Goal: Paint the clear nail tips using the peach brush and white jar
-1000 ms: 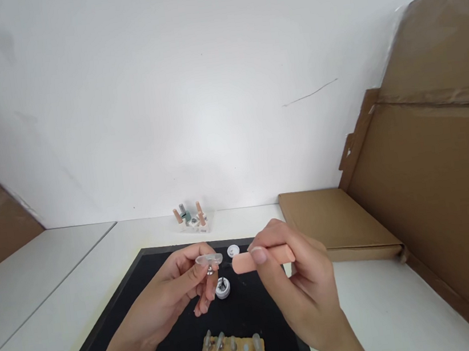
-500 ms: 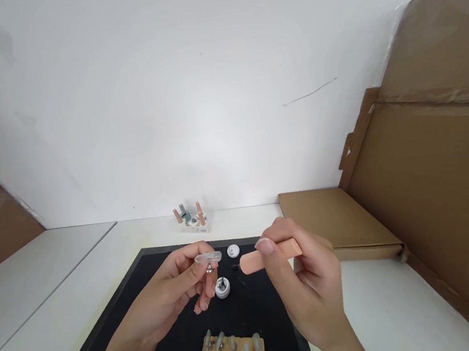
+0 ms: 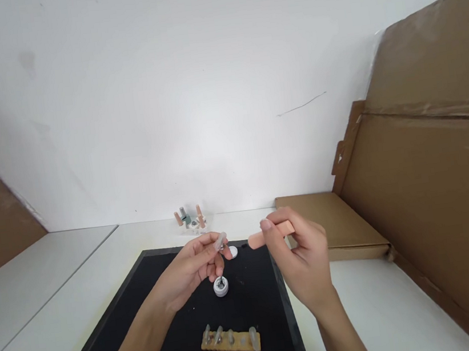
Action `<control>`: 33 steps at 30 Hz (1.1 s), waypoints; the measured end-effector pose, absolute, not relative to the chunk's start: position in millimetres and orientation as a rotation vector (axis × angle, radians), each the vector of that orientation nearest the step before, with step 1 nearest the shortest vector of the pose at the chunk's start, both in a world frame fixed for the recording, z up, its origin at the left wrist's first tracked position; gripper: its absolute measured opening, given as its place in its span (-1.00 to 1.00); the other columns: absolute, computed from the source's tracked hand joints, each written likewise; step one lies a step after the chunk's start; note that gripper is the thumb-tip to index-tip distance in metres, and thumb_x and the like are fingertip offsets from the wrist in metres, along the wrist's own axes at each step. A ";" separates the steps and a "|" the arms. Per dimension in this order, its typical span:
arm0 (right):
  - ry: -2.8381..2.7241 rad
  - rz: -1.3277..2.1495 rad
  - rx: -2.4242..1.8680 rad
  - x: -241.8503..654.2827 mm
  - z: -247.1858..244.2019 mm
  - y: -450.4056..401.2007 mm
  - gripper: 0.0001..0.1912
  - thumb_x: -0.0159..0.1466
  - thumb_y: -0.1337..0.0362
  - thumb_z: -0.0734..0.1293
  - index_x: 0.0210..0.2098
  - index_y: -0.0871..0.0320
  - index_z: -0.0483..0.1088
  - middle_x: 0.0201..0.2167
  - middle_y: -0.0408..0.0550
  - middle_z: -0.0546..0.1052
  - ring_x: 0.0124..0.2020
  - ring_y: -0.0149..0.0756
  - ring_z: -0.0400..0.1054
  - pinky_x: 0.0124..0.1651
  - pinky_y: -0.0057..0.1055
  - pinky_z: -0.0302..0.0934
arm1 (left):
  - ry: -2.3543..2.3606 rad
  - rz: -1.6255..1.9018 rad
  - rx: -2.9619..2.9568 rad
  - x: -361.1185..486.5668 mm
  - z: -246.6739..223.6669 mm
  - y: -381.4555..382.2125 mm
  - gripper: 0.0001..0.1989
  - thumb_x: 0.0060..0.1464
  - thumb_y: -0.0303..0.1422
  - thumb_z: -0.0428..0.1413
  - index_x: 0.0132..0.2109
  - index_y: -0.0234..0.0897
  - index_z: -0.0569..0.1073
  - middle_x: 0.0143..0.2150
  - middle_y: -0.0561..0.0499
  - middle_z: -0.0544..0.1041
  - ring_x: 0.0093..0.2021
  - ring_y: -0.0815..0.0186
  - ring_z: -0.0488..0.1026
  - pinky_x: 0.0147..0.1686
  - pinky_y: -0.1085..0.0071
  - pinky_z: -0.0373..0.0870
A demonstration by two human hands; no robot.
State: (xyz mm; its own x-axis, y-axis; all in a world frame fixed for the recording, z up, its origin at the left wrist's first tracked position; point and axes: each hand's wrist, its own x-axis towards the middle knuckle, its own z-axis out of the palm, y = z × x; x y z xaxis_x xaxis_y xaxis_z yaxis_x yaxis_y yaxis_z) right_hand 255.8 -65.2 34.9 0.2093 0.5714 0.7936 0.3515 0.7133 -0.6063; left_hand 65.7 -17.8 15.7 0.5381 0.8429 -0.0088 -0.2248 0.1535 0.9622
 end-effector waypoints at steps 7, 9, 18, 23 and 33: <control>-1.325 0.400 -0.913 255.3 25.4 -66.4 -0.68 0.29 0.13 0.31 -0.53 0.15 0.36 -0.74 -0.28 0.29 -0.67 -0.48 0.11 -0.59 -0.51 0.09 | 0.675 0.871 1.244 63.1 15.8 -40.9 -0.64 -0.06 -0.15 0.32 -0.29 -0.35 0.46 -0.35 0.00 0.55 -0.53 0.49 0.39 -0.51 0.53 0.29; -1.321 0.508 -0.975 258.9 7.4 -59.8 -0.67 0.29 0.12 0.32 -0.53 0.17 0.35 -0.72 -0.28 0.31 -0.69 -0.51 0.11 -0.60 -0.52 0.11 | 0.689 0.882 1.249 64.3 12.4 -47.4 -0.62 -0.11 -0.13 0.34 -0.30 -0.35 0.48 -0.35 0.00 0.56 -0.51 0.47 0.40 -0.50 0.52 0.29; -1.161 0.962 -1.213 295.6 -103.4 -50.7 -0.68 0.34 0.19 0.30 0.04 0.19 0.35 -0.01 0.02 0.46 -0.10 -0.21 0.44 -0.09 -0.16 0.39 | 0.899 0.887 1.239 61.3 -37.0 -68.6 -0.66 -0.22 -0.17 0.38 -0.43 -0.38 0.55 -0.55 0.08 0.46 -0.53 0.44 0.33 -0.44 0.47 0.26; -1.055 1.115 -1.247 304.3 -136.4 -50.6 -0.67 0.34 0.18 0.30 0.05 0.19 0.35 0.01 0.03 0.45 -0.08 -0.19 0.43 -0.07 -0.14 0.38 | 1.032 0.947 1.191 56.7 -68.3 -92.6 -0.64 -0.18 -0.17 0.35 -0.32 -0.39 0.59 -0.43 -0.01 0.56 -0.47 0.39 0.37 -0.38 0.43 0.30; -1.015 1.265 -1.292 306.0 -147.2 -52.7 -0.68 0.35 0.17 0.29 0.04 0.19 0.35 0.00 0.02 0.46 -0.09 -0.20 0.43 -0.08 -0.15 0.39 | 1.317 1.237 1.244 83.5 -156.9 -139.9 -0.64 -0.10 -0.02 0.28 -0.40 -0.27 0.63 -0.43 0.01 0.41 -0.44 0.31 0.30 -0.46 0.41 0.28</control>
State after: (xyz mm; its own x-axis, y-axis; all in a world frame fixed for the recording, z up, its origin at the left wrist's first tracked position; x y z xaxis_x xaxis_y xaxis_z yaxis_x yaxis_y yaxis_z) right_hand 306.0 -52.7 -147.2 0.0933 0.9865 -0.1345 -0.0828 -0.1269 -0.9884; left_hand 83.5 -139.9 -156.9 -0.0744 0.9971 0.0185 0.0811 -0.0125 0.9966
